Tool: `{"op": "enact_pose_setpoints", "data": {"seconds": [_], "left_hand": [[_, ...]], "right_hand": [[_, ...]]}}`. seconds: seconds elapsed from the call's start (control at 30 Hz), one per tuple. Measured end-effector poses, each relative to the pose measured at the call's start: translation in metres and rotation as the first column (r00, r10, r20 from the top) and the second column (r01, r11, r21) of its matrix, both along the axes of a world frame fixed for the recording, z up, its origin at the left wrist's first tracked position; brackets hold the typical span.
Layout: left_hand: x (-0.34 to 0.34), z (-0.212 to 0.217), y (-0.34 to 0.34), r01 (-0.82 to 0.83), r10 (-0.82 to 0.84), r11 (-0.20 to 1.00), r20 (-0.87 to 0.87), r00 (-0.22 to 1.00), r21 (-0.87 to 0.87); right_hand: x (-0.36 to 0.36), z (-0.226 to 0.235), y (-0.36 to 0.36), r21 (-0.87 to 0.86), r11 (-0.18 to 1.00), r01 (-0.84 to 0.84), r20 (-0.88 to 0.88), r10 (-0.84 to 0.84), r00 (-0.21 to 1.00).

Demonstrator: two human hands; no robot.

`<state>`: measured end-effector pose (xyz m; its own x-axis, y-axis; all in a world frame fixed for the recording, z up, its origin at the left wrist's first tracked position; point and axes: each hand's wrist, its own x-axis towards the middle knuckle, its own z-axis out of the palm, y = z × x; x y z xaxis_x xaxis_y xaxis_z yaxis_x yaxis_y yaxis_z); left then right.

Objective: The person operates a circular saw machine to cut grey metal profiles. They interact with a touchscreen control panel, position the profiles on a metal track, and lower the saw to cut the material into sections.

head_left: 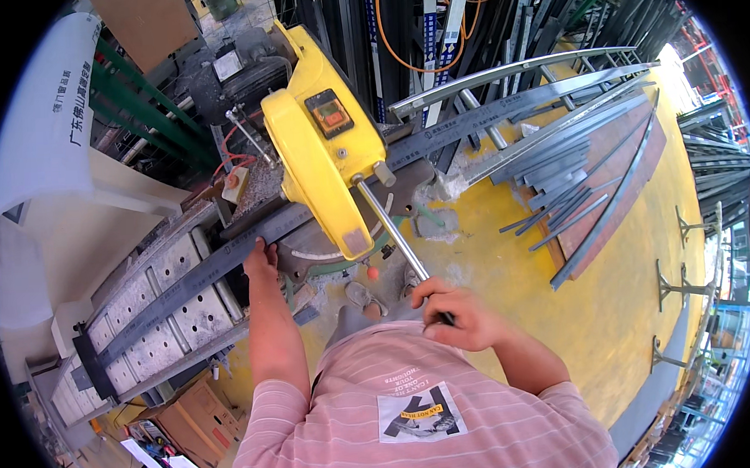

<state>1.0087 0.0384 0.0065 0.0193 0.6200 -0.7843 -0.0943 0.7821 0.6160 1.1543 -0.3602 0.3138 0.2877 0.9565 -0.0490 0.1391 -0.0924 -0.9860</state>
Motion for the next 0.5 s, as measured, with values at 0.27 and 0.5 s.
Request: {"op": "enact_pose_setpoints", "data": {"seconds": [0.27,0.5], "left_hand": [[-0.026,0.01,-0.031,-0.233,0.203,0.938,0.138,0.969,0.256],[-0.074,0.043,-0.069,-0.362,0.308,0.869,0.204,0.929,0.336]], "right_hand": [[0.036,0.113,0.108,0.334,0.923,0.193,0.026,-0.214,0.977],[0.099,0.125,0.143,0.463,0.872,0.16,0.052,-0.206,0.977]]}}
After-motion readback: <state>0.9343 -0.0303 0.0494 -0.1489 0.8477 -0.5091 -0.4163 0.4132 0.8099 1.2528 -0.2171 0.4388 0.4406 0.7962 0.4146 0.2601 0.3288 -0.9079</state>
